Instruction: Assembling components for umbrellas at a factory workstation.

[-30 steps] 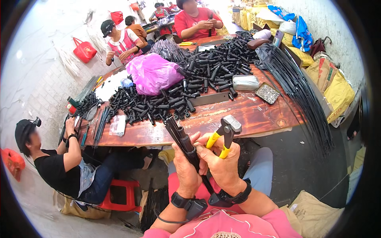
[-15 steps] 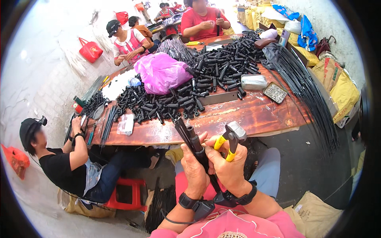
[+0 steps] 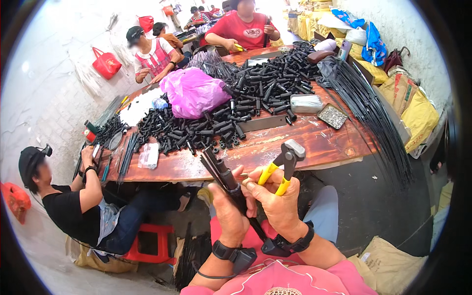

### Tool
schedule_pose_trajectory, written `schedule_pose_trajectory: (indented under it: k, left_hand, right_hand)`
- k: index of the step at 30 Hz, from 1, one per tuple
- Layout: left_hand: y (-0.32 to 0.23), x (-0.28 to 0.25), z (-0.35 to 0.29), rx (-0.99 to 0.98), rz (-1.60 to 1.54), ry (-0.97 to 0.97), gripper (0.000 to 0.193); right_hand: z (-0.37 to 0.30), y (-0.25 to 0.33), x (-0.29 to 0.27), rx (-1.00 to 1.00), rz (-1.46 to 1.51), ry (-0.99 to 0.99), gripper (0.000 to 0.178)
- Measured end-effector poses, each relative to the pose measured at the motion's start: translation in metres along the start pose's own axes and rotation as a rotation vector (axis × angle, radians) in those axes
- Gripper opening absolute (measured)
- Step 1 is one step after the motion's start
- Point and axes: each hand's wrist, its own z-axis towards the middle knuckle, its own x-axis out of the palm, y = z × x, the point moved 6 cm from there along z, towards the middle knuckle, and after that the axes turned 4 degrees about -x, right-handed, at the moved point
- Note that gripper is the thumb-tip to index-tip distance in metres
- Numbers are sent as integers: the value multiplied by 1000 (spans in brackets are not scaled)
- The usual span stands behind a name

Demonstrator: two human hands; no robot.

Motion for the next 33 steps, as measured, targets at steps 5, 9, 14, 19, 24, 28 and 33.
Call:
schedule_pose_trajectory:
  k: [5,9,14,19,24,28,33]
  left_hand:
    - [-12,-6,-1,136,-9,123,63]
    - [-12,-4,0,63,2,128,60]
    - [-10,-8,2,5,40,128,57]
    - [-7,-11,1,-34,-11,193,60]
    - [-7,-10,1,-51,-43,229,62]
    - [-6,-13,4,-48,-69,272,63]
    - [-3,-14,5,-65,-72,274,62]
  right_hand:
    - [2,3,-7,-29,-50,60,19]
    - [4,7,-7,-57,-82,146,21]
    - [8,5,-5,26,-84,234,17]
    - [14,2,-2,104,-1,373,16]
    - [18,-4,-2,170,37,446,18]
    - [18,-4,0,214,24,485,20]
    - [22,2,1,91,-28,444,14]
